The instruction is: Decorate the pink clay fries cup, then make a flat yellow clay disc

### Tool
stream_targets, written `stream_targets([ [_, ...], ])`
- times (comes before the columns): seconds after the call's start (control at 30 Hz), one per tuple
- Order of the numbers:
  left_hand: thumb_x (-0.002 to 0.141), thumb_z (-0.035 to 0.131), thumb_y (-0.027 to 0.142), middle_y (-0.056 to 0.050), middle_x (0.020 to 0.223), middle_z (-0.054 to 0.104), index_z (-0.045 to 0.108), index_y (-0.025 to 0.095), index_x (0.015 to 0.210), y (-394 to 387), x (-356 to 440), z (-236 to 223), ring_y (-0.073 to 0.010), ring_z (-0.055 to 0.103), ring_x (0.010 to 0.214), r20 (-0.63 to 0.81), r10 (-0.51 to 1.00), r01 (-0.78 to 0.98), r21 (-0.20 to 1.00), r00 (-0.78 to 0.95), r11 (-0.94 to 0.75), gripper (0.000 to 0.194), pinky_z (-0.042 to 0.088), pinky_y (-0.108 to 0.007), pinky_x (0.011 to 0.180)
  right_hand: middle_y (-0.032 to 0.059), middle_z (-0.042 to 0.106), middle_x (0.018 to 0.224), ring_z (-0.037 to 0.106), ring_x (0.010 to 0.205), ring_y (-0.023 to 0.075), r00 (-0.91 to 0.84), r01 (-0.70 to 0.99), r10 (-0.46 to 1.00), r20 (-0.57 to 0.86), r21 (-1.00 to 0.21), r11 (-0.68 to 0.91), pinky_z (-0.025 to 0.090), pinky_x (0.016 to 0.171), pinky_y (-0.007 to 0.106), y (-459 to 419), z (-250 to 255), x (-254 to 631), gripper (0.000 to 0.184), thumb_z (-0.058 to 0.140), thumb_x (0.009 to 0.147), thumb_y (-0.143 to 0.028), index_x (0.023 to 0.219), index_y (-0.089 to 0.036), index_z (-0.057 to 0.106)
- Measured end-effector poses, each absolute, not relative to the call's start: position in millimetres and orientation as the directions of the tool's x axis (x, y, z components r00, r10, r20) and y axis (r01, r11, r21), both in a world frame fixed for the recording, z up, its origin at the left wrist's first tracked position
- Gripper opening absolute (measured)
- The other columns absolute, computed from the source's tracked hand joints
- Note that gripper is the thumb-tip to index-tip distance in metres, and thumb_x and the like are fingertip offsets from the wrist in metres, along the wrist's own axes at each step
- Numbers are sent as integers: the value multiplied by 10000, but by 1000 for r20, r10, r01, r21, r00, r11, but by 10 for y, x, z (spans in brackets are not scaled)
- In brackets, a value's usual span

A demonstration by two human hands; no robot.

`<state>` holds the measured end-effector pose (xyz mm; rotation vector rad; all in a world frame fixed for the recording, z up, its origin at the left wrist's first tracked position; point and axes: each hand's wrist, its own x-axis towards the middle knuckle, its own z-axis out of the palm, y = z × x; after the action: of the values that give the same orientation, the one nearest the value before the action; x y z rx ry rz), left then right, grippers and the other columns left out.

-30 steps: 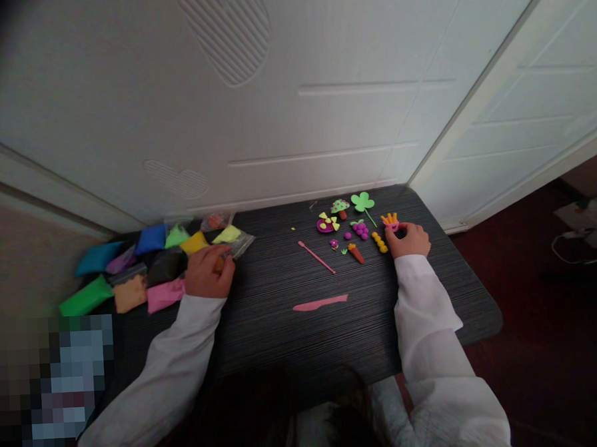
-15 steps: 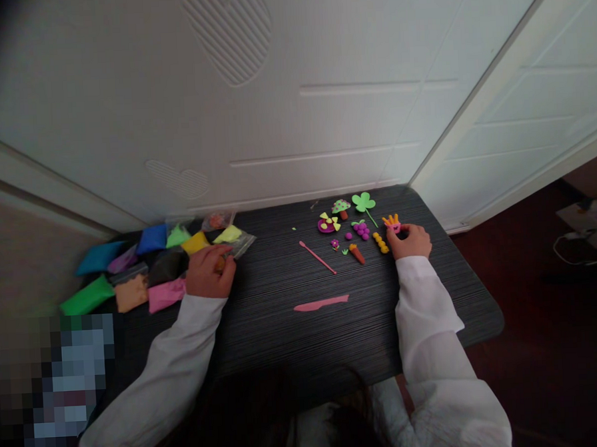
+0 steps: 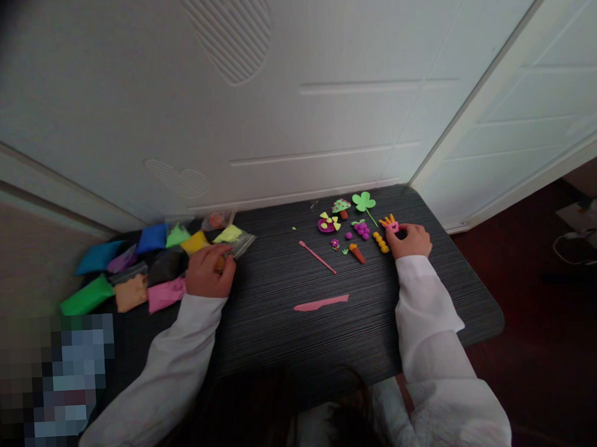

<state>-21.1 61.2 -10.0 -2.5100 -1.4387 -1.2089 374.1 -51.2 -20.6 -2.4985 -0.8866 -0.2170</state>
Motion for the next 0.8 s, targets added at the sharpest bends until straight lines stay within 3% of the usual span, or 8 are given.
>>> stream_targets([
  [0.8, 697, 495, 221, -82, 874, 580, 597, 142, 855, 614, -220, -99, -194, 521, 867, 636, 712, 750, 306, 298, -587, 204, 414, -338, 820, 87, 554, 901, 493, 846, 244, 781, 624, 551, 294, -397, -673, 375, 759, 402, -512, -231, 3754, 400, 534, 583, -504, 810, -188, 625],
])
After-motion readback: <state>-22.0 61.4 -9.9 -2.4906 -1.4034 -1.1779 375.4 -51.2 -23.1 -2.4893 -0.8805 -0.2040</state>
